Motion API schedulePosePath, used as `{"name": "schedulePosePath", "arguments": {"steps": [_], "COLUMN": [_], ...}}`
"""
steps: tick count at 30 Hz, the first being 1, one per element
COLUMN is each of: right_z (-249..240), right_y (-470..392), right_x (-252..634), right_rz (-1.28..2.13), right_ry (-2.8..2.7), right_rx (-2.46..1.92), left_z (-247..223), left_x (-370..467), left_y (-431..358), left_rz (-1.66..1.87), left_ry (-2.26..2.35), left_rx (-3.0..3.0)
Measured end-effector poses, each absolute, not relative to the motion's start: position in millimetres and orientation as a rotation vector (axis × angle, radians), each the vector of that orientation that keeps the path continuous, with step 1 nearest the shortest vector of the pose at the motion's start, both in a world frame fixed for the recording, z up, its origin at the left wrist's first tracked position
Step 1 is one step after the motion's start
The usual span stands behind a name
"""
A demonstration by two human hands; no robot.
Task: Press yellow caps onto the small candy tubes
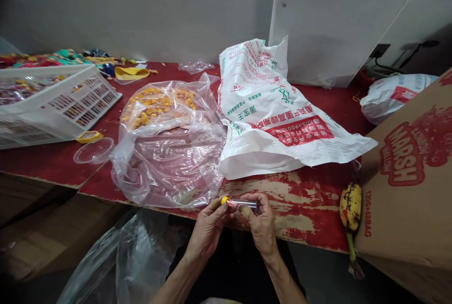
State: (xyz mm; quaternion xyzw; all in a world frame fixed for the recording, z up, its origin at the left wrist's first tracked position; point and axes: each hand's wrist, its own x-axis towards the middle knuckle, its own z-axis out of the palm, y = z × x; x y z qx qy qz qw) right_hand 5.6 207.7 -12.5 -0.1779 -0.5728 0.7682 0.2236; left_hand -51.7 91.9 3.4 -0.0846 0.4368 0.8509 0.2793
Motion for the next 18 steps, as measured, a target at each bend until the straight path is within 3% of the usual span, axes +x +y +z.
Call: {"name": "schedulePosePath", "arguments": {"steps": [8,18], "right_z": [-12,-31], "right_y": [208,191], "right_x": [13,23], "right_rz": [2.127,1.963], "right_ry": [-1.874,-1.936], "right_rx": [-0.447,-0.422], "left_z": [12,17], "left_x": [-43,-49], "left_y": [86,79], "left_rz": [1.933,1.708], "left_ry": [1.874,2.054], "left_rx": [0.366,0.739]}}
